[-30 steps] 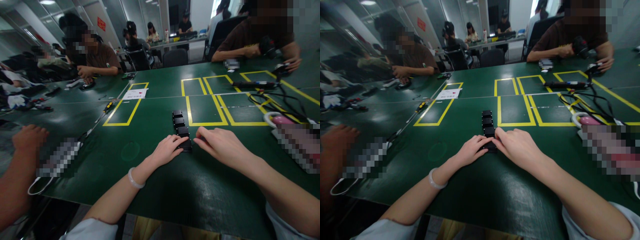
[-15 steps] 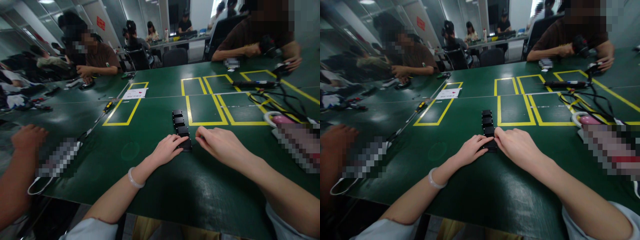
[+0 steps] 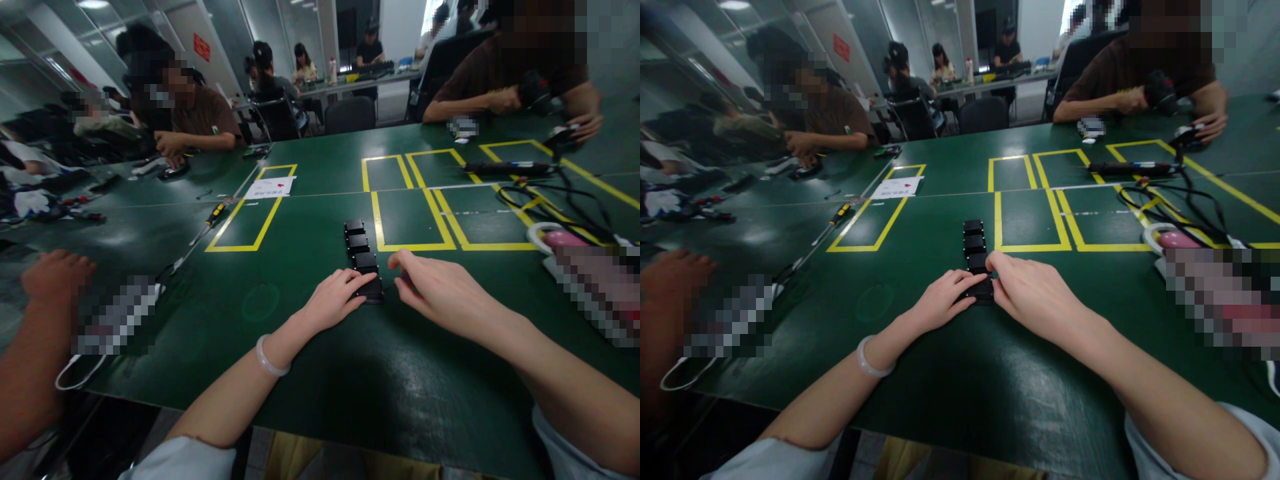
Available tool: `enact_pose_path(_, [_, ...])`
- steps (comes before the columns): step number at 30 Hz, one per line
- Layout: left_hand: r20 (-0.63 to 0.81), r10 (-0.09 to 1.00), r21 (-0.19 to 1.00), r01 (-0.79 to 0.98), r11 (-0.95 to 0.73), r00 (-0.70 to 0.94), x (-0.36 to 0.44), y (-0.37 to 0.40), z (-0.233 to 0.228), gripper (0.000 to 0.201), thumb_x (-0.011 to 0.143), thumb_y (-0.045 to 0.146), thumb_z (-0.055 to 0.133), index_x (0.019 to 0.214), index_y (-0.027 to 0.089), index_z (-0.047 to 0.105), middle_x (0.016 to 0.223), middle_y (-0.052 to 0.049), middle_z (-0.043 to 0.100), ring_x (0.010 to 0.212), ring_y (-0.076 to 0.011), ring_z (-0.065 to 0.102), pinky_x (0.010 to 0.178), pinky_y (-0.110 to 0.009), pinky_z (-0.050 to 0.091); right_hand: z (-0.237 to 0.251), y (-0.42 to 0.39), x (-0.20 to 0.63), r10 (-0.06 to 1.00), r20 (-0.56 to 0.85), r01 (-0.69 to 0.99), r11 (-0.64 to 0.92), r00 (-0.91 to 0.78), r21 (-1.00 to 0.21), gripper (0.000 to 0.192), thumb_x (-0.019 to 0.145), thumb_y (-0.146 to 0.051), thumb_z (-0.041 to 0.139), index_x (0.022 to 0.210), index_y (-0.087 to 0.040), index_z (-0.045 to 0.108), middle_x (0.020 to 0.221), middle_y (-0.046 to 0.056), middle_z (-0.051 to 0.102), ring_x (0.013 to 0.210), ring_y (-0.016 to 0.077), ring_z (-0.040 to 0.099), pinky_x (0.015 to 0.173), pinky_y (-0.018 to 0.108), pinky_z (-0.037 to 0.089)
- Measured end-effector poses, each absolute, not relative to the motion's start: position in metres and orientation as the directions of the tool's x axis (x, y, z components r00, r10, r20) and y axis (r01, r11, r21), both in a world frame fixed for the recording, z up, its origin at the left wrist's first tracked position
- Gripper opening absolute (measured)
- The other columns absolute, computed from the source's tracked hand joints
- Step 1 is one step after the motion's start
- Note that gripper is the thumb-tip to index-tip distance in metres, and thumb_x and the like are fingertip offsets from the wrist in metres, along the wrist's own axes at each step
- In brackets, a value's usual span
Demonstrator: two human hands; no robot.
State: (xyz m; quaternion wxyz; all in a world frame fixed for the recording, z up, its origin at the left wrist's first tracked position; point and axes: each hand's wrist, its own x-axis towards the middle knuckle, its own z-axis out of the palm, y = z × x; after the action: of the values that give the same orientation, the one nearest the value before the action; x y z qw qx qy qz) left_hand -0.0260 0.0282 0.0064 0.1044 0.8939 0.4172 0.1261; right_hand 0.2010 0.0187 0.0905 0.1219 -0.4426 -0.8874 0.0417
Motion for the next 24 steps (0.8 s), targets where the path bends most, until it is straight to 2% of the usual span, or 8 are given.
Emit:
enact_pose_path(2, [0.141, 0.772, 0.29, 0.719, -0.631, 0.62, -0.0261, 0.0284, 0.0058, 0.047, 0.096, 0.034, 0.046, 0.141, 0.03, 0.034, 0.123, -0.006, 0.049, 0.109, -0.0214, 0.049, 0.093, -0.038, 0.046, 0.0924, 0.0183, 0.2005, 0.805, 0.157, 0.787, 0.593, -0.572, -0.172, 0.017, 0.093, -0.03, 0.038, 0.101, -0.019, 0.048, 0.08, 0.003, 0.065, 0.068, 0.017, 0.062, 0.058, 0.027, 0.036])
enact_pose_path(5, [0.141, 0.77, 0.289, 0.718, -0.633, 0.622, -0.0261, 0.0287, 0.005, 0.047, 0.096, 0.034, 0.047, 0.141, 0.031, 0.034, 0.123, -0.006, 0.05, 0.108, -0.0214, 0.049, 0.093, -0.038, 0.046, 0.0939, 0.0188, 0.1998, 0.817, 0.114, 0.814, 0.575, -0.566, -0.084, 0.026, 0.096, -0.038, 0.033, 0.091, -0.02, 0.052, 0.071, 0.003, 0.065, 0.064, 0.0196, 0.061, 0.055, 0.028, 0.032])
enact_pose_path(7, [0.142, 0.77, 0.291, 0.718, -0.633, 0.622, -0.0262, 0.0288, 0.0048, 0.047, 0.096, 0.034, 0.046, 0.142, 0.031, 0.033, 0.123, -0.006, 0.05, 0.108, -0.0214, 0.049, 0.093, -0.038, 0.046, 0.0933, 0.0194, 0.1996, 0.821, 0.109, 0.822, 0.567, -0.56, -0.048, 0.027, 0.096, -0.037, 0.032, 0.091, -0.02, 0.053, 0.069, 0.003, 0.064, 0.061, 0.0201, 0.06, 0.054, 0.029, 0.03])
enact_pose_path(11, [0.147, 0.768, 0.292, 0.715, -0.636, 0.623, -0.0264, 0.0286, 0.0047, 0.047, 0.096, 0.034, 0.046, 0.142, 0.031, 0.033, 0.122, -0.006, 0.05, 0.109, -0.0215, 0.05, 0.093, -0.039, 0.046, 0.0921, 0.0188, 0.1998, 0.816, 0.149, 0.807, 0.576, -0.558, -0.131, 0.02, 0.094, -0.028, 0.036, 0.106, -0.019, 0.049, 0.075, 0.002, 0.066, 0.064, 0.0177, 0.062, 0.056, 0.027, 0.033])
enact_pose_path(14, [0.15, 0.769, 0.29, 0.715, -0.636, 0.622, -0.0265, 0.0285, 0.0043, 0.047, 0.096, 0.034, 0.046, 0.142, 0.031, 0.034, 0.122, -0.006, 0.05, 0.109, -0.0215, 0.049, 0.093, -0.038, 0.046, 0.0927, 0.0181, 0.1997, 0.809, 0.154, 0.795, 0.586, -0.567, -0.157, 0.018, 0.093, -0.029, 0.037, 0.103, -0.019, 0.049, 0.077, 0.002, 0.066, 0.066, 0.0169, 0.062, 0.057, 0.027, 0.034])
enact_pose_path(19, [0.142, 0.772, 0.283, 0.722, -0.631, 0.62, -0.0265, 0.0285, 0.0042, 0.048, 0.096, 0.034, 0.047, 0.142, 0.031, 0.033, 0.123, -0.006, 0.049, 0.108, -0.0215, 0.049, 0.092, -0.037, 0.046, 0.0915, 0.0194, 0.2001, 0.813, 0.119, 0.813, 0.579, -0.57, -0.059, 0.025, 0.096, -0.036, 0.033, 0.092, -0.021, 0.052, 0.068, 0.002, 0.064, 0.059, 0.0187, 0.059, 0.053, 0.028, 0.029])
enact_pose_path(24, [0.138, 0.77, 0.281, 0.721, -0.633, 0.622, -0.0265, 0.0284, 0.0052, 0.048, 0.096, 0.033, 0.047, 0.142, 0.03, 0.033, 0.122, -0.006, 0.049, 0.109, -0.0215, 0.048, 0.093, -0.037, 0.045, 0.0919, 0.0186, 0.2007, 0.782, 0.165, 0.767, 0.623, -0.601, -0.153, 0.017, 0.093, -0.026, 0.037, 0.104, -0.019, 0.048, 0.084, 0.004, 0.067, 0.07, 0.017, 0.063, 0.057, 0.027, 0.035])
